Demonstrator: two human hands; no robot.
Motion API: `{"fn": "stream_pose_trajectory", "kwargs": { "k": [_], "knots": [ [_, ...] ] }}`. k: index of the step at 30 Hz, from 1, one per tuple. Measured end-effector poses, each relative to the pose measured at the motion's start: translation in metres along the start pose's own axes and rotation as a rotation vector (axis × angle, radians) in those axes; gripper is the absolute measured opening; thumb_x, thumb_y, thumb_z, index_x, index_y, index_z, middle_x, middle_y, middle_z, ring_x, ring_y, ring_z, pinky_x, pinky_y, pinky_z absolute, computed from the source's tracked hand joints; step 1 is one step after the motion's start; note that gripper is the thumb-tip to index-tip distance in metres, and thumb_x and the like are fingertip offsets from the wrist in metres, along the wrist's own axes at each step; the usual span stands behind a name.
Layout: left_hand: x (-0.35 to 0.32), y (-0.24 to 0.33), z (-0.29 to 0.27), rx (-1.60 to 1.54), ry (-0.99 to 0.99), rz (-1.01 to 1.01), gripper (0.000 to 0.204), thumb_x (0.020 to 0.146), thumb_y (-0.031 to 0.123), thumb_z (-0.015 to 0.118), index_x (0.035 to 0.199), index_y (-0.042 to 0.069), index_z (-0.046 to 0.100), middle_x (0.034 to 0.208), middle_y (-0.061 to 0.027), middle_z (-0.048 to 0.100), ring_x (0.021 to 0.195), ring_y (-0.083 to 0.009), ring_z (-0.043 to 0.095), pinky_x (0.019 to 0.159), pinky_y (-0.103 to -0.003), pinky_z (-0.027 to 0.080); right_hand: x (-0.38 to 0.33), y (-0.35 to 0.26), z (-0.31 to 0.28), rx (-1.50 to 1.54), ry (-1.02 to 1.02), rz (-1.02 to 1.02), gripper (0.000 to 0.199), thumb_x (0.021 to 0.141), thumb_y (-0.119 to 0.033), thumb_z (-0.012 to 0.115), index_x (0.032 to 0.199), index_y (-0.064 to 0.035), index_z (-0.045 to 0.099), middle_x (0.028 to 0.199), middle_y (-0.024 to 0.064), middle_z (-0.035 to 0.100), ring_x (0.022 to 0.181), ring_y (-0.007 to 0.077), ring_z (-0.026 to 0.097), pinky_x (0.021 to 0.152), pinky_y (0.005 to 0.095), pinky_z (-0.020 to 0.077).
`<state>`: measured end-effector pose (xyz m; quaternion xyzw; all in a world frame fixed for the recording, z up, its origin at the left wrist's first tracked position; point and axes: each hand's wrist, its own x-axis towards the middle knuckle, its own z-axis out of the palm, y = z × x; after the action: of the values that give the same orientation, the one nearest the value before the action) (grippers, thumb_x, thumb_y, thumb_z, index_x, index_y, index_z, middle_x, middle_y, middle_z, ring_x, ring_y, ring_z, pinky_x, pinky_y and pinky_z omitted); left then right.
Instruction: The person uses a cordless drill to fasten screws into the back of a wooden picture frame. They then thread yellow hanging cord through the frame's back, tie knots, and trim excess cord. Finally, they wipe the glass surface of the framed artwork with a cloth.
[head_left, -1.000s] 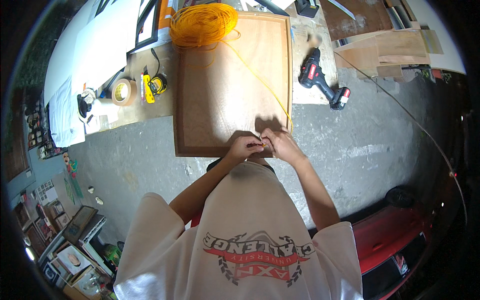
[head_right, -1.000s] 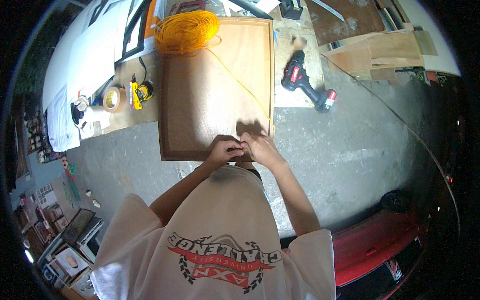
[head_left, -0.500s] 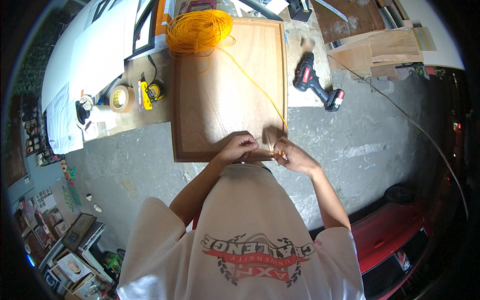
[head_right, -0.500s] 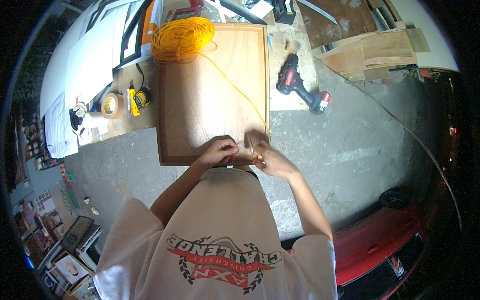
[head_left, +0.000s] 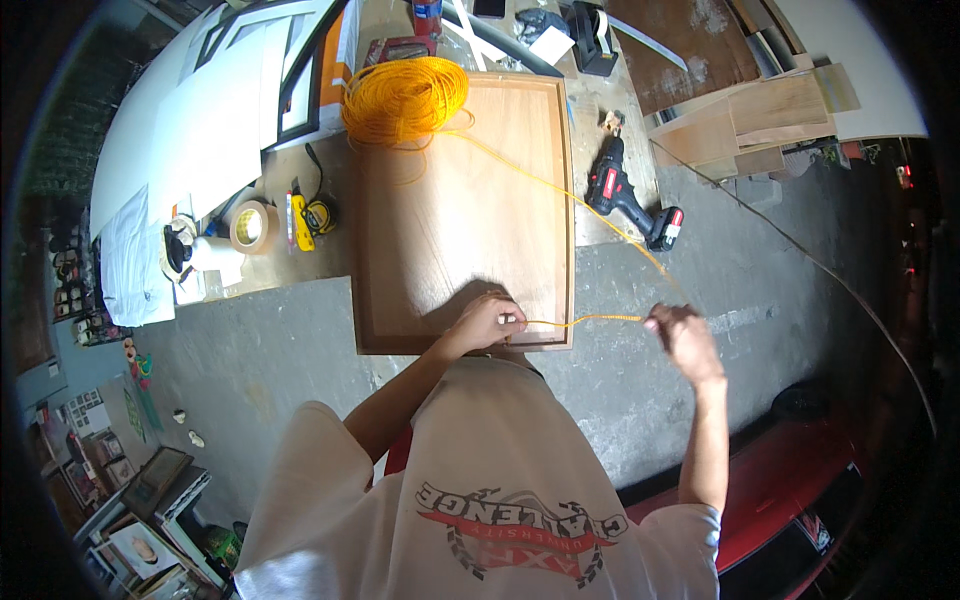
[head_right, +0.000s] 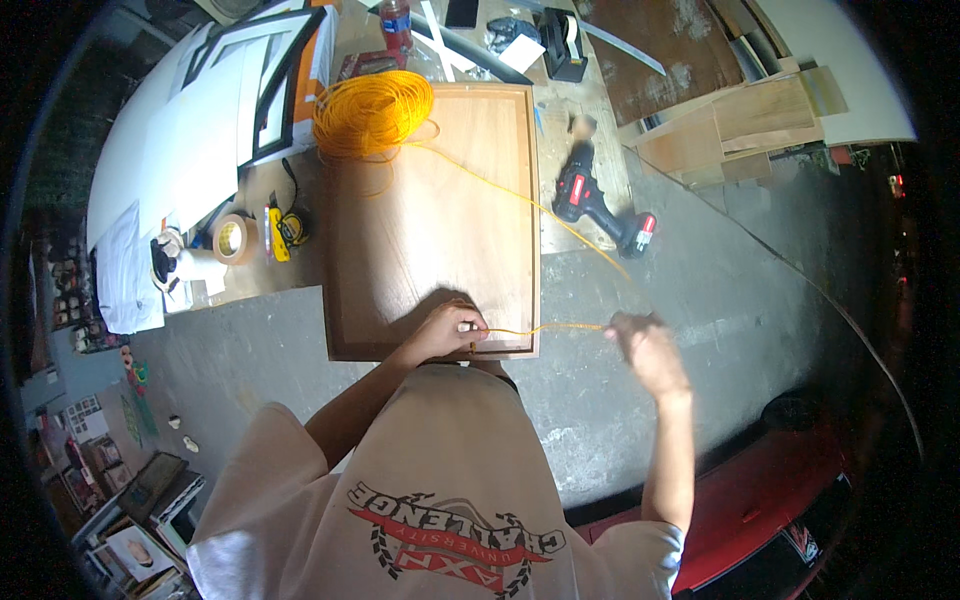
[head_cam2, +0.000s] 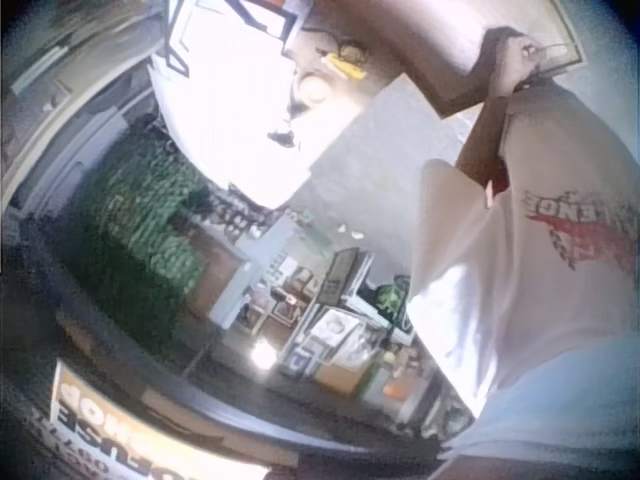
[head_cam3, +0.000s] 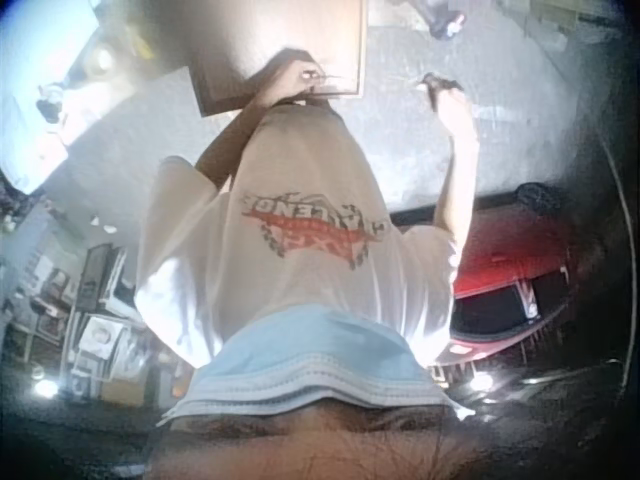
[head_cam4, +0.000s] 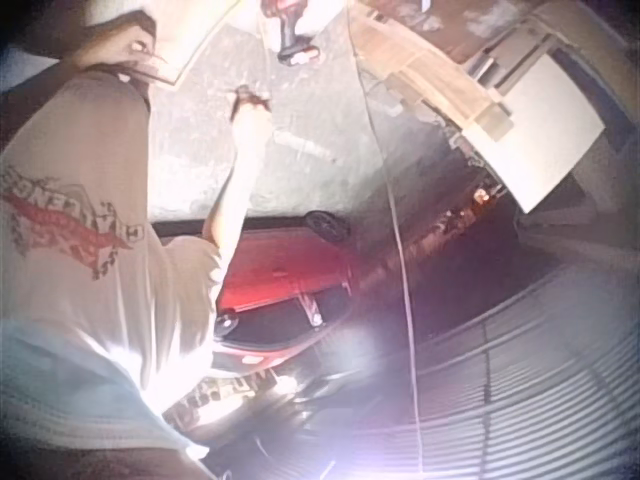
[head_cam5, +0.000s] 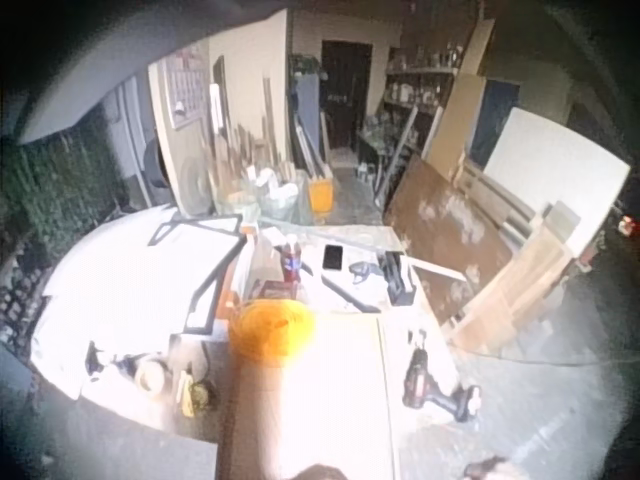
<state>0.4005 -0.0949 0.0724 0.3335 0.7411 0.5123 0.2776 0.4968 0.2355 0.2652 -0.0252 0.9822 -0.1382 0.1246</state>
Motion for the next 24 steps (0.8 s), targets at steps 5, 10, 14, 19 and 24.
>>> {"fn": "stream_pose_trajectory", "kwargs": {
  "k": [5, 10, 14, 19, 24],
  "knots": [
    [0.009, 0.025, -0.008, -0.005, -0.106, -0.011, 0.014, 0.085, 0.022, 0.076, 0.09, 0.009, 0.076, 0.088, -0.0118, 0.073, 0.089, -0.0315, 0.068, 0.08, -0.041, 0.052, 0.064, -0.042, -0.097, -0.381, 0.269, -0.371, 0.008, 0.085, -0.014, 0.066, 0.091, -0.0119, 0.07, 0.082, 0.0056, 0.066, 0.085, 0.0224, 0.064, 0.083, 0.0365, 0.0479],
    [0.043, 0.072, -0.027, -0.258, -0.052, 0.017, 0.012, 0.088, 0.015, 0.076, 0.094, 0.004, 0.075, 0.086, -0.0073, 0.075, 0.078, -0.015, 0.069, 0.073, -0.031, 0.052, 0.138, -0.087, -0.16, -0.734, 0.165, -0.682, 0.018, 0.08, -0.016, 0.063, 0.094, -0.0178, 0.073, 0.091, -0.0007, 0.067, 0.102, 0.0143, 0.06, 0.092, 0.0315, 0.0426],
    [0.077, 0.1, -0.071, -0.392, 0.019, -0.018, 0.012, 0.09, 0.012, 0.077, 0.097, 0.002, 0.076, 0.09, -0.0019, 0.075, 0.082, -0.0068, 0.065, 0.073, -0.024, 0.051, 0.187, -0.116, -0.194, -0.908, 0.312, -0.876, 0.013, 0.083, -0.02, 0.062, 0.091, -0.0189, 0.072, 0.087, -0.0037, 0.066, 0.104, 0.0122, 0.059, 0.096, 0.031, 0.0408],
    [0.103, 0.119, -0.12, -0.597, 0.097, 0.053, 0.009, 0.091, 0.005, 0.075, 0.098, -0.001, 0.075, 0.096, -0.0069, 0.075, 0.09, -0.011, 0.069, 0.086, -0.026, 0.055, 0.24, -0.135, -0.223, -1.263, 0.295, -0.874, 0.015, 0.087, -0.023, 0.062, 0.095, -0.0238, 0.075, 0.092, -0.012, 0.071, 0.113, 0.012, 0.057, 0.116, 0.0335, 0.0282],
    [0.132, 0.117, -0.142, -0.564, 0.187, 0.07, 0.01, 0.092, 0.005, 0.073, 0.099, -0.002, 0.074, 0.096, -0.0083, 0.075, 0.092, -0.0121, 0.07, 0.089, -0.028, 0.056, 0.275, -0.126, -0.233, -1.314, 0.29, -0.813, 0.013, 0.087, -0.025, 0.064, 0.092, -0.0261, 0.076, 0.093, -0.0119, 0.072, 0.126, 0.0121, 0.05, 0.124, 0.0372, 0.0212]
  ]
}}
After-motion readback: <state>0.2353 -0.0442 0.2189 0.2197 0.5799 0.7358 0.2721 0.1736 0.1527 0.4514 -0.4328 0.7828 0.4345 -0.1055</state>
